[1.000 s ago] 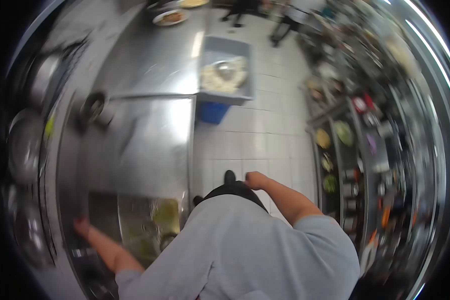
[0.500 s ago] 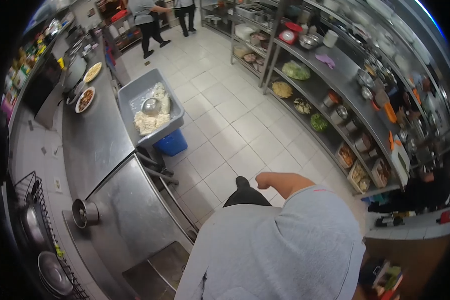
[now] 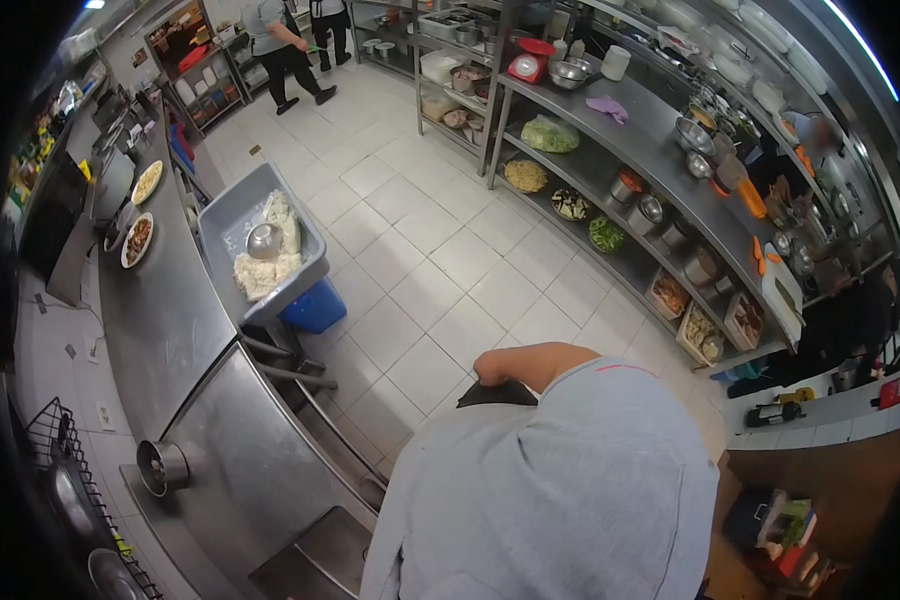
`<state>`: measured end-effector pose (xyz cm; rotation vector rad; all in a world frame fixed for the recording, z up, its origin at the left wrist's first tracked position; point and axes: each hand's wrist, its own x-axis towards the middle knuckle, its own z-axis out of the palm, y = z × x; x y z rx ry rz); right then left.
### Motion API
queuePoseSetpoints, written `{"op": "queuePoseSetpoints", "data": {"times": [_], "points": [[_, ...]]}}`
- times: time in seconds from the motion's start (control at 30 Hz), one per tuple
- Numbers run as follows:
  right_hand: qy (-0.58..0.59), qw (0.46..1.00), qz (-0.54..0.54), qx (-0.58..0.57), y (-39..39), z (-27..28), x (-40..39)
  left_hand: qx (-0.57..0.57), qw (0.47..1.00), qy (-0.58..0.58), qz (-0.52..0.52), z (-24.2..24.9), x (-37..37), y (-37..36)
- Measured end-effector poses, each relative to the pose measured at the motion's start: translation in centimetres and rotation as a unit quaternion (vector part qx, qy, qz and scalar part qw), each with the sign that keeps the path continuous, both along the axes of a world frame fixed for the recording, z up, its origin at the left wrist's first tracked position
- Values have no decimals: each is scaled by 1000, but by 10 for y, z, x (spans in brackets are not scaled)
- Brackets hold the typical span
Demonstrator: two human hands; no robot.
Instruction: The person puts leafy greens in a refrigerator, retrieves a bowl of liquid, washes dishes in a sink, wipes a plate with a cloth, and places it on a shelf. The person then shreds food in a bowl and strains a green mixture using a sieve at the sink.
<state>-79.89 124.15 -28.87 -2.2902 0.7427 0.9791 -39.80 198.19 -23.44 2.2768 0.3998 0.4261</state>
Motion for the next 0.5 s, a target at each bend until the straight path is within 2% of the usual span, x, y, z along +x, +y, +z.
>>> {"op": "queuePoseSetpoints", "data": {"times": [0.1, 0.17, 0.23, 0.27, 0.33, 0.43, 0.5], "points": [[-4, 1000, 10, 27, -12, -2, 13, -38, 998, 5, -56, 4, -14, -56], [-40, 999, 12, 27, -31, 4, 18, 84, 991, -103, 7, -37, 1, -133], [-74, 997, -6, 21, -56, 8, 14, 200, 972, -54, -107, -29, -28, -209], [-113, 993, -32, 17, -81, 6, 2, 206, 970, -66, -113, -6, -49, -272], [-115, 992, -56, 22, -114, -25, -18, 280, 949, 143, 26, 27, -68, -359], [-87, 990, -109, 18, -166, -51, -67, 275, 947, 167, 8, 36, -58, -413], [-64, 987, -148, 15, -194, -60, -106, 285, 948, 135, -29, 39, -66, -463]]}}
